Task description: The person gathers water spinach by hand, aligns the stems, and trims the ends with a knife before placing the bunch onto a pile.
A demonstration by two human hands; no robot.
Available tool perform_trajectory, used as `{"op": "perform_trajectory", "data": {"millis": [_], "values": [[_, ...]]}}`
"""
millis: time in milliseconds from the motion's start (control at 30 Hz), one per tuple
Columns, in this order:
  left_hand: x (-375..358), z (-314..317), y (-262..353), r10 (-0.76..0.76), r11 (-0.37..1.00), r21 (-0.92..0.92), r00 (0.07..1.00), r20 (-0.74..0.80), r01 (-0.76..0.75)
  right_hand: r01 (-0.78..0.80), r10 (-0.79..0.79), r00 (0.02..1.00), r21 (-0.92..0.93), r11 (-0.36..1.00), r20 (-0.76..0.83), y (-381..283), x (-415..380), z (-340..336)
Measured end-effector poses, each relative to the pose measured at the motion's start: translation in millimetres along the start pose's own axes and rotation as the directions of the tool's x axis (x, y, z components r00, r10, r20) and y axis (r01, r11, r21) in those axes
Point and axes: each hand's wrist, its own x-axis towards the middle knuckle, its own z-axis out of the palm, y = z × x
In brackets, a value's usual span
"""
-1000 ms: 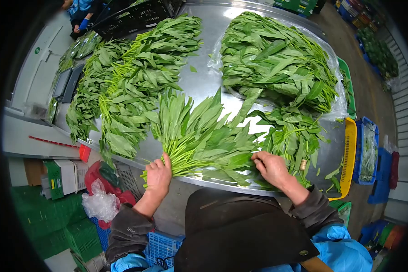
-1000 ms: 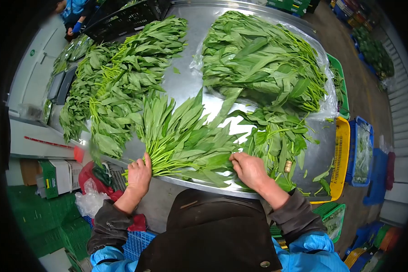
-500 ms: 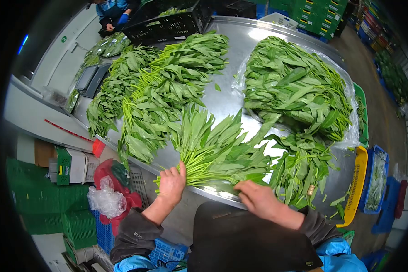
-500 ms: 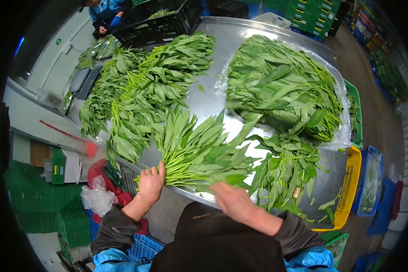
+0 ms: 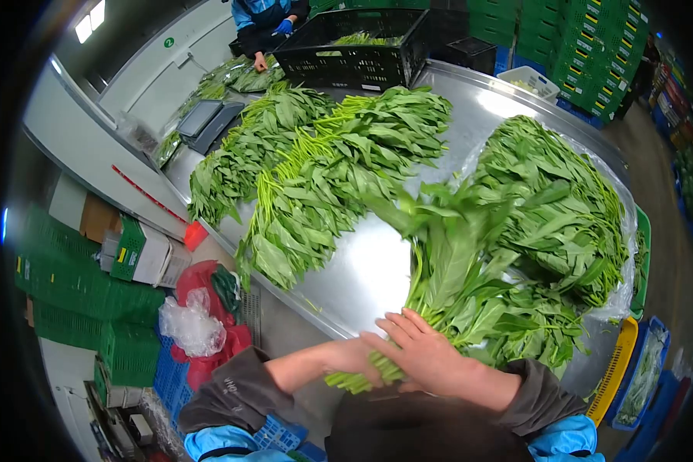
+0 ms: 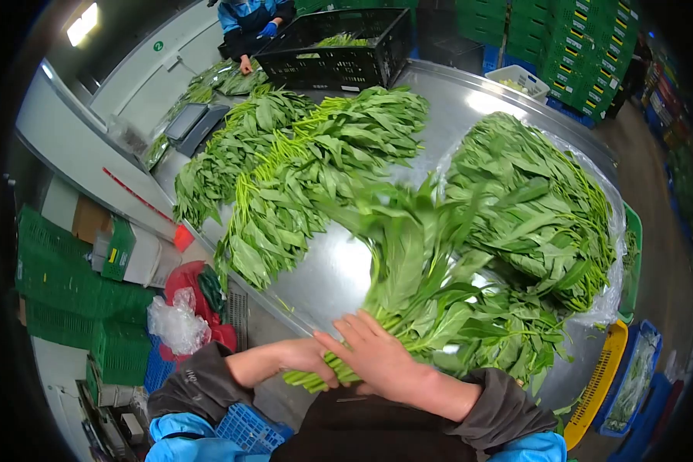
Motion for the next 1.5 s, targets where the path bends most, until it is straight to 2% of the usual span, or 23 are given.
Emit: {"op": "perform_trajectory", "data": {"millis": [33,133,200,300,367,400,467,500,533,567,600,633,700,800,933,1100,1167,1200,1267,1333,1400,1467,1500], "values": [[6,-8,-10,-0.153,0.965,-0.19,0.978,0.14,0.178,0.016,-0.01,0.997,0.068,0.998,-0.08,6,7,18],[16,-31,-40,-0.122,0.868,-0.429,0.943,0.308,0.253,0.031,-0.02,0.997,0.143,0.989,-0.073,20,32,60],[15,-45,-48,-0.167,0.856,-0.425,0.935,0.313,0.295,0.06,-0.053,0.997,0.136,0.989,-0.057,28,50,72],[2,-74,-51,-0.034,0.92,-0.365,0.956,0.292,0.144,0.025,-0.024,1.0,0.154,0.988,-0.014,32,75,70],[-2,-105,-57,0.179,0.761,-0.63,0.884,0.432,0.154,0.023,0.018,0.986,0.242,0.97,-0.167,38,91,54],[-4,-117,-65,0.183,0.762,-0.629,0.883,0.433,0.15,0.022,0.019,0.986,0.238,0.971,-0.166,39,98,42],[-10,-140,-80,0.344,0.298,-0.954,0.928,0.145,0.039,-0.114,0.171,0.958,0.241,0.964,-0.229,40,116,7],[-14,-152,-83,0.627,0.183,-0.977,0.778,0.029,-0.111,-0.12,0.209,0.913,0.257,0.959,-0.352,42,128,-2],[-13,-156,-87,0.632,0.188,-0.976,0.774,0.035,-0.109,-0.126,0.212,0.911,0.251,0.96,-0.354,40,140,-18],[-8,-153,-93,0.5,0.228,-0.875,0.823,-0.27,-0.426,-0.168,0.303,0.862,0.337,0.927,-0.405,32,153,-38],[-1,-150,-96,0.371,0.313,-0.668,0.735,-0.568,-0.675,-0.2,0.394,0.804,0.422,0.884,-0.445,26,168,-52],[8,-149,-93,0.475,0.249,-0.448,0.512,-0.716,-0.859,-0.206,0.396,0.802,0.415,0.886,-0.447,21,187,-60],[17,-156,-85,0.435,0.261,-0.2,0.3,-0.849,-0.944,-0.197,0.508,0.75,0.591,0.782,-0.423,6,230,-67],[20,-179,-80,0.337,0.294,-0.081,0.182,-0.924,-0.952,-0.224,0.54,0.742,0.612,0.759,-0.398,-7,296,-53],[-12,-220,-95,0.284,0.234,-0.146,0.211,-0.935,-0.961,0.038,0.523,0.73,0.79,0.612,-0.44,0,350,-34],[-69,-283,-100,0.301,0.168,-0.32,0.358,-0.884,-0.932,0.244,0.311,0.726,0.653,0.717,-0.613,-17,336,-43],[-90,-314,-80,0.502,0.02,-0.569,0.5,-0.706,-0.822,0.262,0.236,0.753,0.609,0.749,-0.614,-13,319,-46],[-88,-336,-93,0.496,0.014,-0.568,0.499,-0.711,-0.823,0.261,0.233,0.759,0.612,0.747,-0.608,-5,313,-43],[-64,-386,-139,0.014,0.469,-0.467,0.535,-0.844,-0.749,0.163,0.268,0.831,0.673,0.721,-0.488,12,302,-31],[-44,-408,-160,0.014,0.885,-0.086,0.211,-0.977,-0.458,0.125,0.324,0.818,0.696,0.707,-0.475,32,289,-12],[-40,-412,-167,-0.05,0.874,-0.151,0.222,-0.974,-0.463,-0.104,0.447,0.864,0.786,0.609,-0.232,50,268,15],[-37,-414,-174,-0.112,0.861,-0.209,0.23,-0.967,-0.463,-0.165,0.47,0.867,0.798,0.579,-0.162,60,247,33],[-32,-416,-181,-0.132,0.879,-0.193,0.167,-0.977,-0.437,-0.23,0.502,0.859,0.797,0.558,-0.103,63,238,43]]}}
